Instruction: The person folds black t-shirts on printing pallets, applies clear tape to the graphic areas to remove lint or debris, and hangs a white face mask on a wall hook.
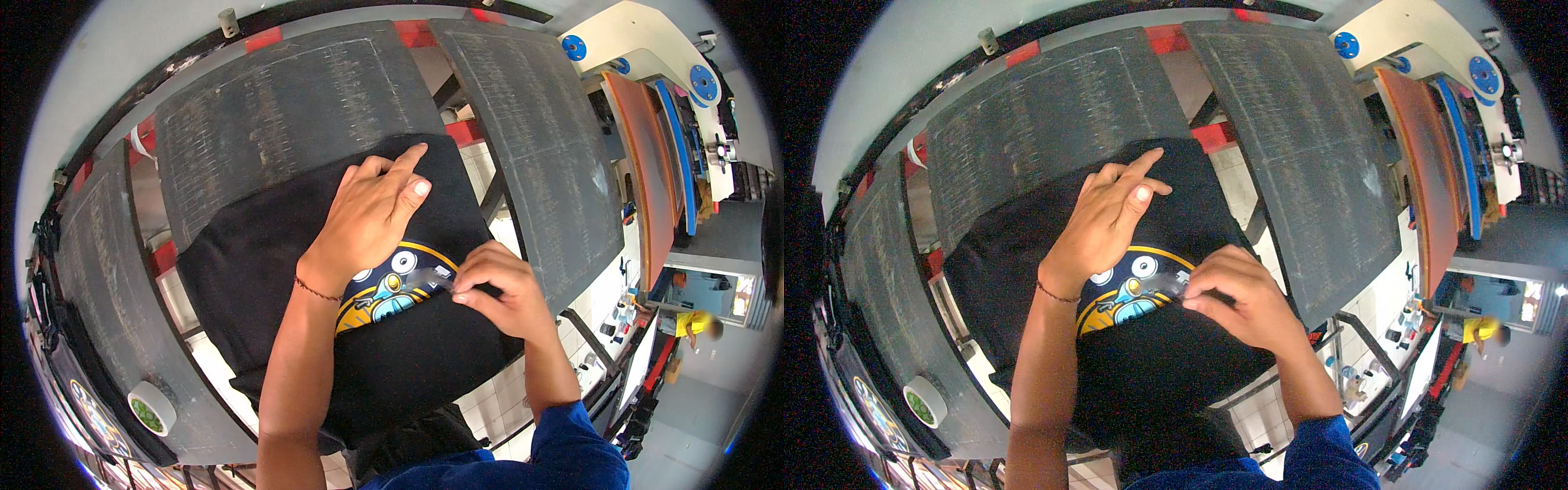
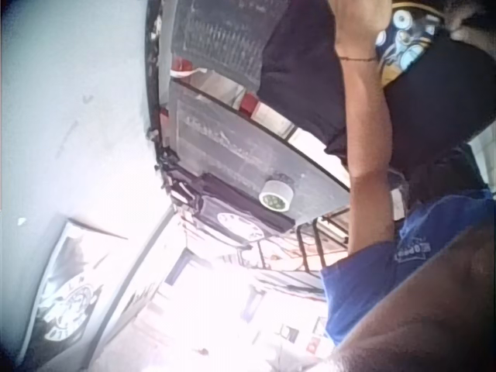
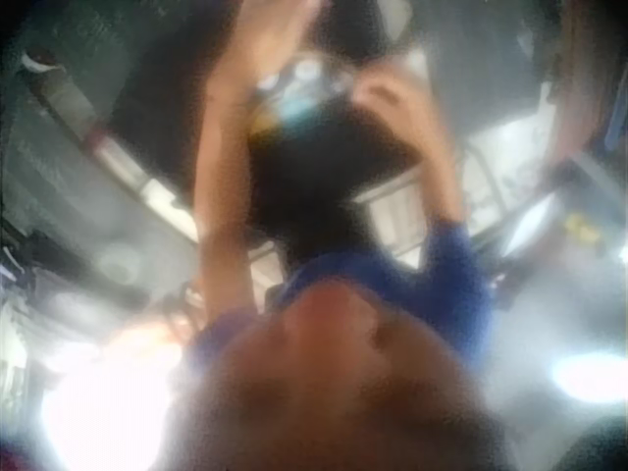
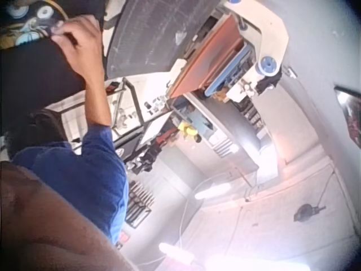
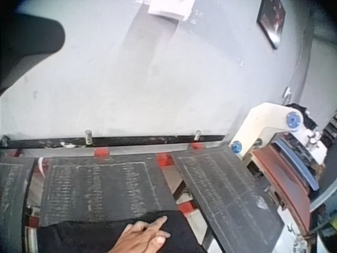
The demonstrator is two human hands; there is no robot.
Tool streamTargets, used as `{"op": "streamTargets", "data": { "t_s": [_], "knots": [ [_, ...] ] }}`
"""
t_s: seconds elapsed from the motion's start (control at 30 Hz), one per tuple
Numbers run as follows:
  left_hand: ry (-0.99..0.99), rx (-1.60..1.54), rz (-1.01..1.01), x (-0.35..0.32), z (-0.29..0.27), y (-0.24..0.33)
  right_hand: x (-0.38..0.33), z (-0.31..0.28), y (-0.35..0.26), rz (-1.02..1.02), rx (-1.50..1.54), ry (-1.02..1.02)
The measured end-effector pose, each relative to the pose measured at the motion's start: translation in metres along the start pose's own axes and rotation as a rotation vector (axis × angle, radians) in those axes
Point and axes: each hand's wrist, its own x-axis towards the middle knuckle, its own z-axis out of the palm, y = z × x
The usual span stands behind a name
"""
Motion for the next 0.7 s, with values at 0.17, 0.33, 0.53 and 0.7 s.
{"op": "streamTargets", "data": {
  "t_s": [0.17, 0.33, 0.53, 0.7],
  "knots": [
    [-0.005, 0.02, 0.004, 0.001, 0.0, -0.001, 0.034, 0.006, 0.014, 0.303, 0.206, 0.074],
    [0.019, -0.026, 0.024, 0.0, 0.0, 0.0, 0.067, 0.027, 0.027, 0.367, -0.092, 0.128],
    [-0.031, -0.009, -0.024, 0.0, -0.002, 0.0, 0.086, 0.021, 0.018, 0.54, -0.301, -0.024],
    [-0.049, -0.022, -0.043, 0.003, 0.0, 0.006, 0.085, 0.017, 0.017, 0.595, -0.286, -0.032]
  ]
}}
